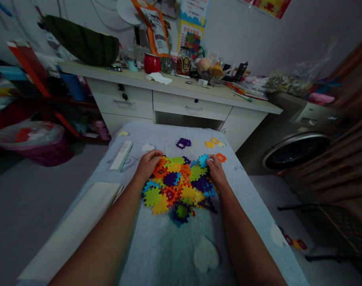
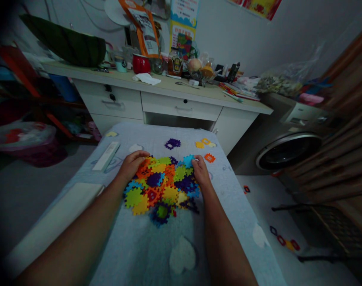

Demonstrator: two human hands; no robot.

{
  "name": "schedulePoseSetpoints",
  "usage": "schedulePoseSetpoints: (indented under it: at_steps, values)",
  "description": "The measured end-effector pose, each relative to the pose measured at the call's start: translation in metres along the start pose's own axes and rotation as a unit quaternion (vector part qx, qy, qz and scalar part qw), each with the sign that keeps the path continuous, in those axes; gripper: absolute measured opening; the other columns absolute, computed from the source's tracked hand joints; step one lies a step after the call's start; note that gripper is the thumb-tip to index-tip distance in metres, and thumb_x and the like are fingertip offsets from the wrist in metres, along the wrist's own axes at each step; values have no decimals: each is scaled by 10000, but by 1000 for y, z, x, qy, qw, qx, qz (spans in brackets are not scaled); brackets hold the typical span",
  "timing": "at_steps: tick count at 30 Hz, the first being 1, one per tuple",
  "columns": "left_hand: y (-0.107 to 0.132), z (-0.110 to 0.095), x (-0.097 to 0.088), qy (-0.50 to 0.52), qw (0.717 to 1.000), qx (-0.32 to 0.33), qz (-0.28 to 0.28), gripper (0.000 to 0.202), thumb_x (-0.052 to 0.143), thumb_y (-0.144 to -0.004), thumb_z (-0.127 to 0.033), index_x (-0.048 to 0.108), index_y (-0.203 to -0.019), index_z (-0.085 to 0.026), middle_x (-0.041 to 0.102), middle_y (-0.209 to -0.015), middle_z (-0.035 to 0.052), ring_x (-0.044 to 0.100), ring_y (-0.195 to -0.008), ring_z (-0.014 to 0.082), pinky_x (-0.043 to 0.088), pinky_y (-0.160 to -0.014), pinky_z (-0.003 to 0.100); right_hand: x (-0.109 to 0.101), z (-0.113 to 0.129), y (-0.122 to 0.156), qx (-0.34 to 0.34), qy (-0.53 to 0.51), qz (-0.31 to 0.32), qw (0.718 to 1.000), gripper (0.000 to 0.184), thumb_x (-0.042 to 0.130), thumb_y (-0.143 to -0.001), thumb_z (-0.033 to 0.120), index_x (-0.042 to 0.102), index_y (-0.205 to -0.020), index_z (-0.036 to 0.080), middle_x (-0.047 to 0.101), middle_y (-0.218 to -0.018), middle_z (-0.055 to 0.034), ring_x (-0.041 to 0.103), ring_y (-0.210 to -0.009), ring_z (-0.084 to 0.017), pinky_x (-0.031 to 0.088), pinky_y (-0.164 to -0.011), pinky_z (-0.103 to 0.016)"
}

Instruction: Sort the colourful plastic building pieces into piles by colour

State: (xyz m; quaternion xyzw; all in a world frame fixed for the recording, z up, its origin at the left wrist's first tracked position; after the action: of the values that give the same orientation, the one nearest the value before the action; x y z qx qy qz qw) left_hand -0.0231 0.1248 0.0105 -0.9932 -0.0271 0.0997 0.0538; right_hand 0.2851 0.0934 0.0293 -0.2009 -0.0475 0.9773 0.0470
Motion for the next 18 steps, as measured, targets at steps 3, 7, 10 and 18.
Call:
schedulePoseSetpoints:
  at_steps: [3,7,10,18]
  values:
    - [-1,0,2,-3,1000,-8,3,317,542,-694,-356,669,-935,-194,699,-860,12,627,-776,182,512,-741,297,-12,-7,-4,-8,1,-36,999,278,423,-878,462,513,-1014,237,640,-823,-6,593,-791,-196,495,-723,-299]
    - [-3,2,3,-4,1000,-15,6,325,542,-674,-355,669,-926,-194,701,-852,11,622,-753,175,510,-724,290,-47,-11,-10,-30,20,-104,994,248,446,-830,419,572,-869,209,628,-806,-19,568,-790,-192,492,-735,-306]
    - [-5,4,5,-15,1000,-17,11,343,539,-655,-355,675,-925,-193,701,-841,13,619,-744,180,511,-727,300,-89,-22,-9,-20,60,-195,979,239,467,-766,385,600,-827,197,595,-727,-8,539,-715,-181,463,-661,-284]
    - [-9,1,4,-56,998,3,29,334,585,-637,-365,681,-920,-216,689,-1033,32,613,-1003,240,482,-923,360,-131,-52,-6,62,270,-203,939,243,486,-684,265,678,-812,190,662,-773,-63,599,-756,-215,473,-724,-324]
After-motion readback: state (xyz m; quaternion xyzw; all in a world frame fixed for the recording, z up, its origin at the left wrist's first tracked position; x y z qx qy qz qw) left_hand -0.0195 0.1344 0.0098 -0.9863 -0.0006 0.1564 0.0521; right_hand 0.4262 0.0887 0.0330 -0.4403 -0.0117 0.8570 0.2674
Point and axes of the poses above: each hand's wrist, its own y-axis away from the middle knuckle, its own x-axis out of the palm, z = x × y, the point moved 8 cm from there along -y, towards the middle knuckle
